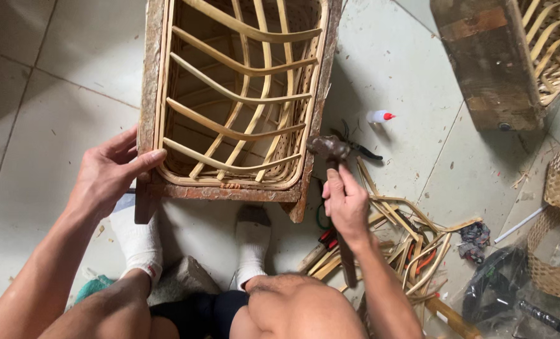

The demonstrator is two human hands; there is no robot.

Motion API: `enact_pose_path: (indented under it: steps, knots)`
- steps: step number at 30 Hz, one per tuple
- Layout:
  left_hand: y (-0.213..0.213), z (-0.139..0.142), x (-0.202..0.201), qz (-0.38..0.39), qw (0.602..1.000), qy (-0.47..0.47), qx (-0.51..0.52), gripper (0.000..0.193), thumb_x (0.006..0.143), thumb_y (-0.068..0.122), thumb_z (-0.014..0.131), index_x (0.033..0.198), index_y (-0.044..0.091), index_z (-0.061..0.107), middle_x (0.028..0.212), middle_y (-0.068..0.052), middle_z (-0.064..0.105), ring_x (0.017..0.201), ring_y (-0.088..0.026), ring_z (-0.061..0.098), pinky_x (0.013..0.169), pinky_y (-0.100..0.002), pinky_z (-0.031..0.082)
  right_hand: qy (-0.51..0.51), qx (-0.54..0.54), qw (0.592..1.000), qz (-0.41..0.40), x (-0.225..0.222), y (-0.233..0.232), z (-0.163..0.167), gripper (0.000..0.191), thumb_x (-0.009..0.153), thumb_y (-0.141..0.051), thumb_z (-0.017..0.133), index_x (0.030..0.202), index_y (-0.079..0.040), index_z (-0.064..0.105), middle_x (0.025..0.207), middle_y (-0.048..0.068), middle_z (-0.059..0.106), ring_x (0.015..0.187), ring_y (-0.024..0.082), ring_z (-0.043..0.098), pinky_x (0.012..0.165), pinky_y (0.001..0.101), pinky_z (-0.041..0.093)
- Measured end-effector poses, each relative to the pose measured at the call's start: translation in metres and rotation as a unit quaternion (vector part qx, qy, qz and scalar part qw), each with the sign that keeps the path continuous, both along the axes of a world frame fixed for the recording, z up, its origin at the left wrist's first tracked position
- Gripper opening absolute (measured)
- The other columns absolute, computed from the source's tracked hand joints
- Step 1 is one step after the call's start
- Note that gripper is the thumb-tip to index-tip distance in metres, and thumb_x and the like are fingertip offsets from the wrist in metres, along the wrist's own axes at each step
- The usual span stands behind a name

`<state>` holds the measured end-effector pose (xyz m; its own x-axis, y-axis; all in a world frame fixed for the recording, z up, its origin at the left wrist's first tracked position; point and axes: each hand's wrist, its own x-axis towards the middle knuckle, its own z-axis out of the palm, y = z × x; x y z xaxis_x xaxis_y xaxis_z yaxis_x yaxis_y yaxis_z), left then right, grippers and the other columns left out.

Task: The person sits on the floor weaving bamboo strips into a rectangular basket frame held on their lap. They press strips into place, trim excess material with pliers, tap the frame with a hammer, and squeeze glue from a bottle along the rim while fitting a curved strip around the edge.

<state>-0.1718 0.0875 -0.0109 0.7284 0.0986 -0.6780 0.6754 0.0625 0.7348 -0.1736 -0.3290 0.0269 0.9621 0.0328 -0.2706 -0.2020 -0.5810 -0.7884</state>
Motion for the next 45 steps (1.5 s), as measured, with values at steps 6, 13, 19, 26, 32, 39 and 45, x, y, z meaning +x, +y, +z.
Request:
enact_pose_path:
  steps: [6, 13, 19, 26, 32, 39, 45]
  knots:
    - [0.001, -0.003, -0.002, 0.016, 0.999, -0.022, -0.029, 0.071, 0.079, 0.018, 0.081, 0.146, 0.01, 0.059, 0.132, -0.011, 0.071, 0.116, -0.018, 0.067, 0.087, -0.032, 0.058, -0.017, 0.041, 0.999, -0.029, 0.041, 0.006, 0.003, 0.027, 0.109, -0.022, 0.054, 0.119, 0.002, 0.065, 0.07, 0.003, 0.061, 0.048, 0.007, 0.053, 0.038, 0.0239, 0.044]
    - [0.002, -0.01, -0.001, 0.022, 0.998, -0.037, -0.037, 0.072, 0.08, 0.017, 0.081, 0.147, 0.009, 0.058, 0.131, -0.012, 0.072, 0.109, -0.019, 0.067, 0.082, -0.031, 0.056, 0.027, 0.021, 0.998, -0.054, 0.083, 0.022, 0.02, 0.037, 0.107, -0.024, 0.055, 0.133, 0.003, 0.059, 0.067, 0.003, 0.058, 0.045, 0.007, 0.049, 0.038, 0.0243, 0.039]
    - [0.0, -0.018, -0.004, 0.043, 0.991, -0.124, -0.036, 0.068, 0.083, 0.019, 0.082, 0.144, 0.002, 0.056, 0.132, -0.012, 0.071, 0.115, -0.015, 0.067, 0.097, -0.03, 0.057, 0.0, 0.04, 0.998, 0.054, 0.099, 0.074, 0.054, 0.036, 0.109, -0.02, 0.054, 0.139, -0.001, 0.062, 0.072, 0.002, 0.059, 0.049, 0.006, 0.05, 0.043, 0.0239, 0.043]
    - [-0.002, -0.013, -0.005, 0.063, 0.991, -0.108, -0.036, 0.065, 0.085, 0.021, 0.079, 0.144, 0.006, 0.056, 0.125, -0.011, 0.074, 0.107, -0.012, 0.07, 0.09, -0.029, 0.061, -0.111, 0.007, 0.937, 0.332, 0.144, 0.182, 0.048, 0.042, 0.111, -0.019, 0.051, 0.151, -0.003, 0.048, 0.075, 0.004, 0.068, 0.055, 0.01, 0.064, 0.046, 0.0231, 0.054]
    - [-0.003, -0.024, -0.014, 0.097, 0.983, -0.148, -0.047, 0.059, 0.09, 0.022, 0.078, 0.143, 0.005, 0.058, 0.124, -0.009, 0.075, 0.106, -0.011, 0.069, 0.093, -0.027, 0.058, -0.068, -0.052, 0.903, 0.42, 0.158, 0.231, 0.02, 0.048, 0.109, -0.022, 0.049, 0.153, -0.005, 0.043, 0.08, 0.015, 0.075, 0.053, 0.017, 0.068, 0.054, 0.0332, 0.059]
    - [0.002, -0.019, -0.06, -0.067, 0.983, -0.166, 0.049, 0.094, 0.081, 0.031, 0.084, 0.157, 0.007, 0.035, 0.148, -0.021, 0.056, 0.127, -0.027, 0.059, 0.106, -0.038, 0.048, -0.136, -0.048, 0.889, 0.435, 0.13, 0.217, 0.028, 0.045, 0.114, -0.022, 0.049, 0.154, -0.002, 0.044, 0.098, 0.021, 0.075, 0.073, 0.026, 0.072, 0.062, 0.0368, 0.058]
    - [0.01, -0.011, -0.061, -0.209, 0.965, -0.094, 0.129, 0.112, 0.077, 0.037, 0.083, 0.161, 0.01, 0.015, 0.143, -0.026, 0.055, 0.13, -0.035, 0.058, 0.11, -0.04, 0.045, -0.182, -0.021, 0.853, 0.488, 0.057, 0.209, 0.018, 0.053, 0.106, -0.016, 0.057, 0.15, 0.009, 0.043, 0.094, 0.021, 0.072, 0.067, 0.025, 0.07, 0.056, 0.0306, 0.057]
